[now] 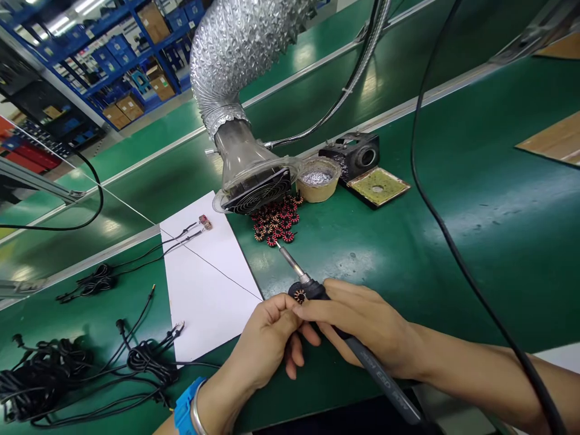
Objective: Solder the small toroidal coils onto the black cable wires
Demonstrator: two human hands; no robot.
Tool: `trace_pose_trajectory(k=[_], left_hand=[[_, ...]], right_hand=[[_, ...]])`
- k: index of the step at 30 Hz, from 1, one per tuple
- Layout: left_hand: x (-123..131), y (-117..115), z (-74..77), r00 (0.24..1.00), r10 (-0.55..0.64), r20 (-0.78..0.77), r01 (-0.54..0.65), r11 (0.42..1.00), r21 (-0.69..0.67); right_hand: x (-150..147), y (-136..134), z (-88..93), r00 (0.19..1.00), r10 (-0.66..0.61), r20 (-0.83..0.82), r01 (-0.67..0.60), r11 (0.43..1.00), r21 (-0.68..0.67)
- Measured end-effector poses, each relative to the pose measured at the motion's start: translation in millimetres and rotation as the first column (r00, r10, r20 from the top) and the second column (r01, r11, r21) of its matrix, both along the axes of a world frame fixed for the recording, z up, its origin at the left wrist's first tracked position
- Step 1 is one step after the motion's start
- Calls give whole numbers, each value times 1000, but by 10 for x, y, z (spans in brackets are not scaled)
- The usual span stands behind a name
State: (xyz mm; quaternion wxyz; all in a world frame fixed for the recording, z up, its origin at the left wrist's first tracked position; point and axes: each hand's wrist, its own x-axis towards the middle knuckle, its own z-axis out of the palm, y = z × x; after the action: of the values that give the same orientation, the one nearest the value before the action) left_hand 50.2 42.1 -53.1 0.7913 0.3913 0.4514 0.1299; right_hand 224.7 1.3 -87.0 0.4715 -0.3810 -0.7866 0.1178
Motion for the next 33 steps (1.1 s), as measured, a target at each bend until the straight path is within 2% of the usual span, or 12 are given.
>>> trace_pose_trajectory(k=[5,8,12,17,23,33], left_hand=[[81,-15,-10,992,130,-8,-129,990,65],[128,-16,-5,984,171,-41,-167,982,91],[168,-1,7,975,208,-83,-196,972,127],[194,29,-21,967,234,-99,-218,965,145],[198,22,-38,969,226,-96,-212,967,140],[204,22,-7,971,213,-110,-194,968,162]], right_hand=[[19,21,36,994,-93,-63,89,995,-54],[90,-5,141,972,-173,-160,163,984,-69],[227,-117,224,915,-263,-306,224,962,-159],[360,-230,194,886,-295,-358,204,941,-269],[360,-248,149,839,-345,-421,155,892,-424],[360,-239,186,880,-323,-348,163,894,-418]])
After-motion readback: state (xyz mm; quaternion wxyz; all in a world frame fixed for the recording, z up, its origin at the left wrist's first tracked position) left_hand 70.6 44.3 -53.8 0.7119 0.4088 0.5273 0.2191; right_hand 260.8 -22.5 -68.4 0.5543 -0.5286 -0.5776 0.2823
